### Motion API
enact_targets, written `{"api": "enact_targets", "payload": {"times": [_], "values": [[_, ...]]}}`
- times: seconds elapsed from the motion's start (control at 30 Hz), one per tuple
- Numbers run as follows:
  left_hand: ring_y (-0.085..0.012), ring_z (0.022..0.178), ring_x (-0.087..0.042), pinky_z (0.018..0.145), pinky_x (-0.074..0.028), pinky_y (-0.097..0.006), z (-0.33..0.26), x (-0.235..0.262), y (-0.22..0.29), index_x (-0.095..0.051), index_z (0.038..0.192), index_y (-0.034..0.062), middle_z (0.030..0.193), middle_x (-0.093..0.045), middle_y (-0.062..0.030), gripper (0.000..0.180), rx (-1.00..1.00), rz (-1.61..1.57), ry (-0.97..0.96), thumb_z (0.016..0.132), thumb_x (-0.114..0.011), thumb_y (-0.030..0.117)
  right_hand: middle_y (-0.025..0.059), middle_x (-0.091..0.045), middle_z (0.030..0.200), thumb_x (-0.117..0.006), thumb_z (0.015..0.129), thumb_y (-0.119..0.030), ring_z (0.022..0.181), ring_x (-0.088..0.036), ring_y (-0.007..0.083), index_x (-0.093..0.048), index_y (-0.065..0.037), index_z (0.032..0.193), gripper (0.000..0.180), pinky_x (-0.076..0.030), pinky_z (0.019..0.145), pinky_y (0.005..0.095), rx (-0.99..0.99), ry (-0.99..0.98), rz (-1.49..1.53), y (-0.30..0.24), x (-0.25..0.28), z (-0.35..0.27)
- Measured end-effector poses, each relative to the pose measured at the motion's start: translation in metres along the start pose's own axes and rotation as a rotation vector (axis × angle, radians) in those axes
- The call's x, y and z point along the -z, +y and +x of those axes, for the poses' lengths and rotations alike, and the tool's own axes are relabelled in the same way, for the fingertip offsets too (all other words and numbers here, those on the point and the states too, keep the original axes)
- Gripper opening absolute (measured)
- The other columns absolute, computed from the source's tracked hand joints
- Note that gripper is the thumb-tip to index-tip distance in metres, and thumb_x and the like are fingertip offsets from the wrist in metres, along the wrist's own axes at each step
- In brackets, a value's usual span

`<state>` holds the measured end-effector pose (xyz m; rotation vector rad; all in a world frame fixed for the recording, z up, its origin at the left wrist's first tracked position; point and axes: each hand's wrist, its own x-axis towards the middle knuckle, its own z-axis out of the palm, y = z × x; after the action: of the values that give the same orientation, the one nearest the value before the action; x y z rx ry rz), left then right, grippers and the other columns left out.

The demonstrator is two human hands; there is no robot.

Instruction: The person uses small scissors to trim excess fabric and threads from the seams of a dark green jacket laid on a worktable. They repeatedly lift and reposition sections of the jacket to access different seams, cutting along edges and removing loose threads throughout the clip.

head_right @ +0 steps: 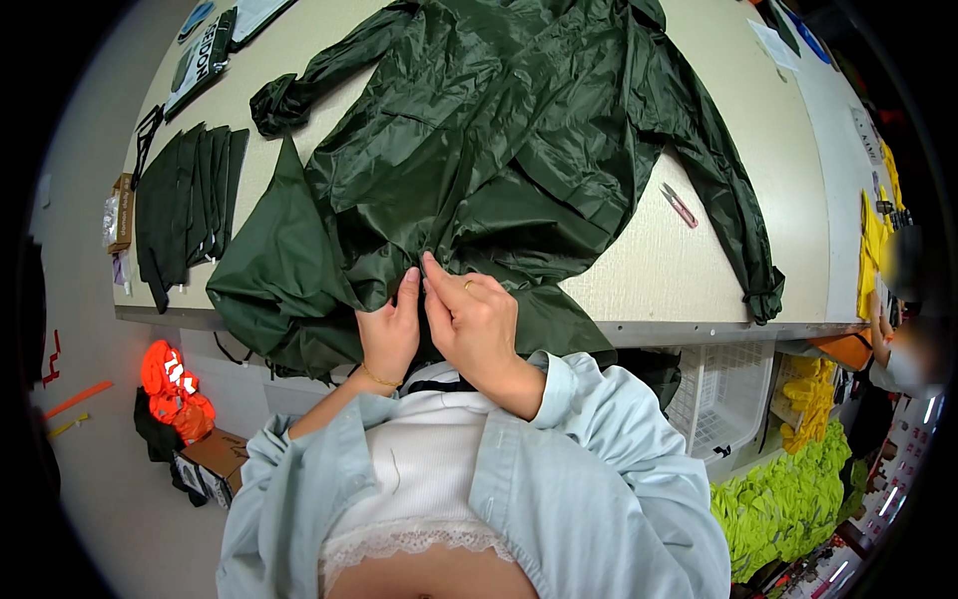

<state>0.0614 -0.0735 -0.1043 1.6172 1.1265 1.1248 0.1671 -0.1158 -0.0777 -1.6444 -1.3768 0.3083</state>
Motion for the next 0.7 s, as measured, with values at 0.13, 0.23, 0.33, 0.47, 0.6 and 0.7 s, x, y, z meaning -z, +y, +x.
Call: {"api": "enact_targets", "payload": {"times": [0.13,0.23,0.33,0.47,0.6,0.7], "values": [[-0.0299,0.077,-0.061,0.072,-0.045,-0.038,0.004,-0.004,0.004,-0.062,0.091,-0.0036,0.086,-0.065,-0.0148,0.01,-0.011,0.016,0.007,0.086,-0.058,0.004,0.0092,-0.062,0.064,-0.061,0.075,-0.002,0.055,-0.061,0.0228,-0.066,0.0,0.103,0.029,-0.05,0.058,0.0304,0.031,0.027,-0.016,0.001,-0.002,0.006],[-0.031,0.077,-0.061,0.072,-0.045,-0.039,0.006,-0.007,0.001,-0.063,0.091,-0.0036,0.086,-0.065,-0.0151,0.011,-0.005,0.107,0.021,0.085,-0.059,0.004,0.0098,-0.063,0.065,-0.061,0.075,-0.003,0.053,-0.059,0.023,-0.066,0.0,0.104,0.029,-0.048,0.053,0.0317,-0.019,0.004,-0.008,0.003,-0.006,0.007],[-0.0319,0.08,-0.061,0.073,-0.046,-0.039,0.013,-0.011,0.0,-0.063,0.092,-0.0039,0.089,-0.065,-0.0162,0.012,0.041,0.108,-0.019,0.085,-0.058,0.004,0.0106,-0.064,0.069,-0.061,0.077,-0.005,0.053,-0.06,0.0247,-0.066,-0.001,0.105,0.029,-0.047,0.05,0.0337,-0.099,-0.003,0.023,0.009,-0.007,0.013],[-0.0327,0.088,-0.061,0.079,-0.045,-0.038,0.022,-0.01,0.001,-0.061,0.101,-0.0042,0.097,-0.065,-0.0186,0.02,0.141,0.141,-0.206,0.088,-0.056,0.009,0.0165,-0.065,0.077,-0.063,0.08,-0.013,0.061,-0.063,0.0274,-0.067,-0.006,0.102,0.024,-0.049,0.055,0.0325,-0.265,-0.237,0.118,0.03,-0.001,0.019],[-0.0189,0.087,-0.063,0.078,-0.048,-0.031,0.08,0.059,0.002,-0.06,0.109,-0.0044,0.103,-0.065,-0.0129,0.032,0.601,0.135,-1.167,0.087,-0.062,0.019,0.0129,-0.068,0.094,-0.066,0.082,-0.026,0.079,-0.066,0.0273,-0.07,-0.009,0.094,0.021,-0.051,0.069,0.0341,-0.411,-0.035,0.17,0.119,0.058,0.054],[-0.0106,0.078,-0.062,0.07,-0.049,-0.026,0.167,0.106,0.022,-0.062,0.107,-0.0043,0.093,-0.067,-0.0096,0.03,0.612,-0.031,-1.24,0.089,-0.06,0.02,0.0167,-0.061,0.103,-0.059,0.082,-0.008,0.095,-0.059,0.0294,-0.061,-0.005,0.11,0.029,-0.049,0.078,0.0367,-0.265,0.373,-0.412,0.249,0.172,0.102]]}}
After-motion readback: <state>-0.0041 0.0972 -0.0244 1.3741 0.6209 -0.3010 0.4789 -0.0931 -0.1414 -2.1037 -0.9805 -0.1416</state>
